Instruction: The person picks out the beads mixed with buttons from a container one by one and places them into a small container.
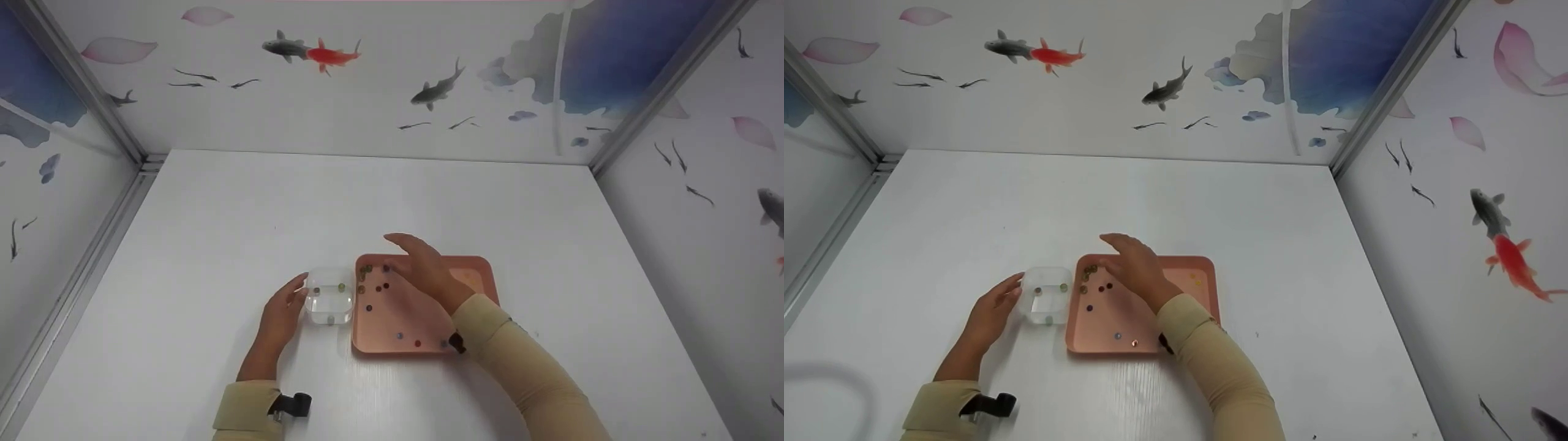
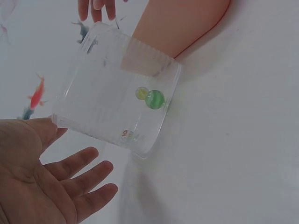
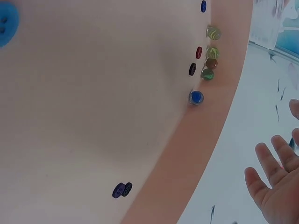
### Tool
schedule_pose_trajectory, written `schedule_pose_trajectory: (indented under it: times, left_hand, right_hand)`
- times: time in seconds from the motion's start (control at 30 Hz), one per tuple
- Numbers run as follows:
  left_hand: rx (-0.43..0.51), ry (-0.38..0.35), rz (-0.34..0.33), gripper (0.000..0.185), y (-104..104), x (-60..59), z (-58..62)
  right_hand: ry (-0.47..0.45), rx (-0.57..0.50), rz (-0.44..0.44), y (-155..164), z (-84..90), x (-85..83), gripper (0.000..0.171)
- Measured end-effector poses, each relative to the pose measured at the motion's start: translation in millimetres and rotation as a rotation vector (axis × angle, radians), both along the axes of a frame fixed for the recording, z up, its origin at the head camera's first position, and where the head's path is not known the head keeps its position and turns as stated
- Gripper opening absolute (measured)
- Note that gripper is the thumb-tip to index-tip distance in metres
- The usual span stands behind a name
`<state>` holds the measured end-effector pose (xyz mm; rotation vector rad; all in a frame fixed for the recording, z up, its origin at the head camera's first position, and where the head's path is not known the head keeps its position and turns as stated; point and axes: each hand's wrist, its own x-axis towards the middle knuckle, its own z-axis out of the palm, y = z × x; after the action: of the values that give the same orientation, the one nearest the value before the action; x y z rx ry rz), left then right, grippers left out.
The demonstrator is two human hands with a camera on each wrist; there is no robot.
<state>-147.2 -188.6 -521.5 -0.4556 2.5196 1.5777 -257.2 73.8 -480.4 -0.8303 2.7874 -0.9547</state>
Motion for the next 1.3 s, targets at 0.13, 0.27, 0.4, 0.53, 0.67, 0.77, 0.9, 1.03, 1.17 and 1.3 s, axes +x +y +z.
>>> schedule_pose_trajectory:
  times: [0.13, 0.27, 0.4, 0.53, 0.67, 0.77, 0.9, 1.03, 1.17, 1.3]
  left_hand:
    - [-0.007, -0.006, 0.002, 0.046, -0.2, 0.0, 0.3]
    - [-0.018, -0.005, 0.0, 0.046, -0.4, -0.5, -1.1]
    - [-0.027, 0.0, -0.004, 0.046, -0.3, -1.0, -2.3]
    - [-0.028, 0.007, -0.005, 0.046, -0.8, -1.2, -2.3]
    - [-0.025, 0.017, -0.002, 0.045, -1.4, -0.6, -1.3]
    - [-0.02, 0.019, 0.005, 0.045, -1.8, -0.6, -1.5]
    - [-0.023, 0.016, 0.005, 0.045, -1.9, -1.3, -3.0]
    - [-0.03, 0.008, 0.007, 0.045, -1.3, -1.4, -3.6]
    - [-0.025, 0.008, 0.008, 0.045, -1.1, -1.1, -2.6]
    - [-0.025, 0.008, 0.007, 0.045, -0.6, -1.4, -2.1]
  right_hand:
    - [-0.024, -0.025, -0.025, 0.8, -2.1, -1.7, 0.051]
    - [-0.051, -0.043, -0.045, 1.8, -4.3, -3.2, 0.05]
    - [-0.114, -0.037, -0.081, 1.5, -5.5, -4.8, 0.047]
    - [-0.171, -0.052, -0.1, 0.7, -6.2, -6.4, 0.044]
    - [-0.186, -0.082, -0.065, -0.1, -6.7, -8.1, 0.042]
    - [-0.201, -0.084, -0.055, -1.0, -6.8, -9.0, 0.04]
    - [-0.224, -0.061, -0.071, -2.4, -8.1, -9.6, 0.037]
    - [-0.221, -0.045, -0.07, -4.2, -11.2, -11.3, 0.034]
    - [-0.23, -0.021, -0.058, -5.3, -13.8, -12.9, 0.031]
    - [-0.25, 0.005, -0.048, -5.6, -15.0, -13.6, 0.03]
